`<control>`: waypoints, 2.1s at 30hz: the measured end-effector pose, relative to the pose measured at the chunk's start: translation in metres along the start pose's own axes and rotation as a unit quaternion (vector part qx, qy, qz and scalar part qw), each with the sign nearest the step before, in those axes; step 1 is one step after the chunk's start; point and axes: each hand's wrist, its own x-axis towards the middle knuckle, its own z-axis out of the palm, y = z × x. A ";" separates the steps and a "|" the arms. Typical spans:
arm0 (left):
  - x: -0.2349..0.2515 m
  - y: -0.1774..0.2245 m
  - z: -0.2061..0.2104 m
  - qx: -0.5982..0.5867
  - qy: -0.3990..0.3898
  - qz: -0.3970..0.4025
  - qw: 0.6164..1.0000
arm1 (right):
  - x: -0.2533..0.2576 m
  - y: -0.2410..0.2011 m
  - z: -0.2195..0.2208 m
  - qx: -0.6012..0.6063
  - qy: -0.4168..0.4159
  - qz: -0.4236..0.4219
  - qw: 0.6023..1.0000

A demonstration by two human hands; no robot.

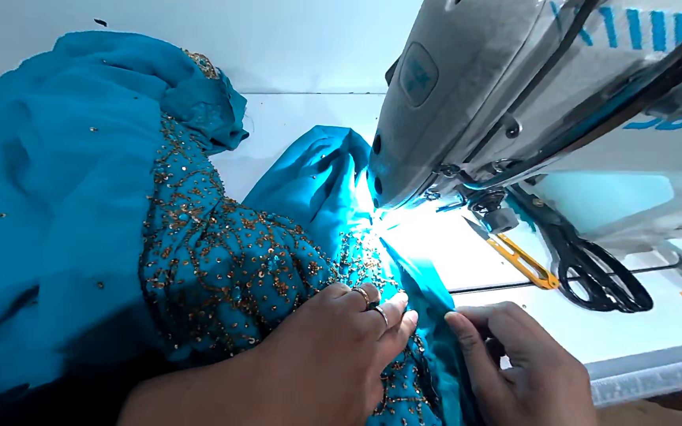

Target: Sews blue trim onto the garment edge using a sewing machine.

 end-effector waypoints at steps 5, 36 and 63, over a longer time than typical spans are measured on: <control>0.001 0.000 -0.002 -0.010 -0.006 0.000 1.000 | 0.001 -0.005 -0.002 -0.034 -0.018 0.004 0.999; 0.007 0.000 -0.004 -0.090 -0.038 -0.053 0.994 | -0.011 -0.017 0.008 -0.102 0.051 -0.037 0.993; 0.007 -0.001 -0.004 -0.090 -0.047 -0.050 0.994 | -0.025 -0.001 0.001 -0.024 0.073 -0.119 0.990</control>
